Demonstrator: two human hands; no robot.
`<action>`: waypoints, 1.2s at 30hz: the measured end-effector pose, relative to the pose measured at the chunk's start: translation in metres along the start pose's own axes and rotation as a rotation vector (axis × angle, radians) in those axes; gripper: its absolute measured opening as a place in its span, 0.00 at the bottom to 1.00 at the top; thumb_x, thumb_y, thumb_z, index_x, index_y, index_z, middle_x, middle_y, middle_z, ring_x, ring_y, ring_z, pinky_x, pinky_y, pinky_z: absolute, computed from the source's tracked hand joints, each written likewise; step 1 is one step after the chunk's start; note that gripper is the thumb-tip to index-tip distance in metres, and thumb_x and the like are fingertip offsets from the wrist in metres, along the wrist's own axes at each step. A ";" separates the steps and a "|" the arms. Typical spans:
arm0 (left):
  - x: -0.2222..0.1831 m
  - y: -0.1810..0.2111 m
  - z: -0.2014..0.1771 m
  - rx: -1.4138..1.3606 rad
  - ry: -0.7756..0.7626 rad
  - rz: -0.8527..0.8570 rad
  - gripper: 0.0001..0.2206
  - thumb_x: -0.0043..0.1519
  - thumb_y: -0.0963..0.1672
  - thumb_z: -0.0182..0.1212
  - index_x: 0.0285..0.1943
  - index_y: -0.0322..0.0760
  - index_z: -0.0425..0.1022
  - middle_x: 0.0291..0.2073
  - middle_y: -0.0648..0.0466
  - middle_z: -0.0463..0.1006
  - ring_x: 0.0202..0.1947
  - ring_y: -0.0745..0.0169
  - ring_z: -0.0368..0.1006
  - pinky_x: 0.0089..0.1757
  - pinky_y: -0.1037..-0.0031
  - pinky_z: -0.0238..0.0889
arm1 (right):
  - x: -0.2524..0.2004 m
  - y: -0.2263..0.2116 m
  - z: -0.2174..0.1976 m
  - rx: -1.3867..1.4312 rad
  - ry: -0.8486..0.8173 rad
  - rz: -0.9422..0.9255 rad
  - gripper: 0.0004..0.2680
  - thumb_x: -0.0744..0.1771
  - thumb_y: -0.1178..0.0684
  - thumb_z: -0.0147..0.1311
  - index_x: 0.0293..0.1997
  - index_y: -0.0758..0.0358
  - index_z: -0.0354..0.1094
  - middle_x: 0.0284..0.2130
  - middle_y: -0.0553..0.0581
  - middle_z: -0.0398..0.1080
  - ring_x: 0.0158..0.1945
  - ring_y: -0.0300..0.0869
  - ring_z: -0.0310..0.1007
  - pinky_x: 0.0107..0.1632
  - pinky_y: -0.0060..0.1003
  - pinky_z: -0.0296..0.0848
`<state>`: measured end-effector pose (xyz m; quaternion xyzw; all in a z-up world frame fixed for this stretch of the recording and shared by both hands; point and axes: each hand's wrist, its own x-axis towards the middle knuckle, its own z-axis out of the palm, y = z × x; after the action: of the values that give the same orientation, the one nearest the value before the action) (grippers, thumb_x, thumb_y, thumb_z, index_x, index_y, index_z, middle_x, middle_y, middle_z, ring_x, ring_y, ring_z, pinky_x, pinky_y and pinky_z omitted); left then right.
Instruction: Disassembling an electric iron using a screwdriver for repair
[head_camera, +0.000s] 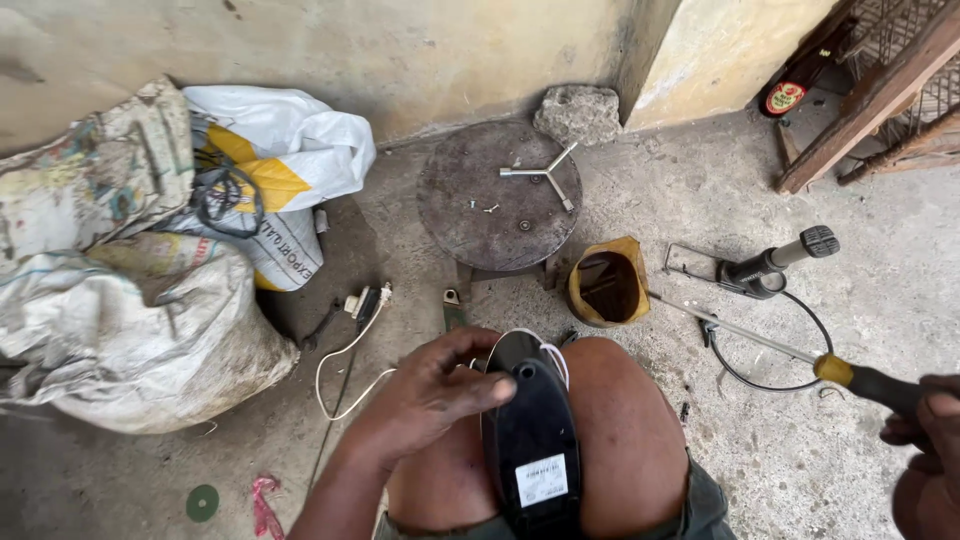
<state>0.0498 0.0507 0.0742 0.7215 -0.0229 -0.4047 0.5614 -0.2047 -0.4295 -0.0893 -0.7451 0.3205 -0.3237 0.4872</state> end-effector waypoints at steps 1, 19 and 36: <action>-0.010 0.004 0.005 0.000 0.005 0.008 0.27 0.49 0.51 0.72 0.59 0.45 0.80 0.45 0.55 0.89 0.45 0.67 0.83 0.50 0.74 0.72 | -0.005 -0.020 0.009 0.006 0.000 -0.008 0.11 0.79 0.40 0.47 0.66 0.53 0.63 0.49 0.45 0.65 0.34 0.34 0.64 0.39 0.22 0.63; -0.051 0.067 0.014 -0.149 0.470 0.167 0.28 0.51 0.55 0.65 0.61 0.50 0.77 0.57 0.55 0.85 0.59 0.57 0.80 0.59 0.57 0.70 | -0.105 -0.243 0.159 0.754 -0.535 0.357 0.21 0.63 0.66 0.50 0.66 0.73 0.62 0.34 0.63 0.65 0.36 0.53 0.70 0.44 0.45 0.70; 0.033 0.072 -0.004 -0.499 0.403 0.459 0.09 0.54 0.45 0.74 0.39 0.42 0.81 0.32 0.63 0.81 0.34 0.73 0.71 0.40 0.76 0.64 | -0.104 -0.175 0.255 0.656 -0.816 0.359 0.10 0.67 0.54 0.59 0.53 0.61 0.71 0.46 0.53 0.74 0.54 0.42 0.72 0.61 0.36 0.66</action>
<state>0.1044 0.0114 0.1158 0.6040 0.0260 -0.1121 0.7886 -0.0350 -0.1588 -0.0244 -0.5529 0.1102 -0.0033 0.8259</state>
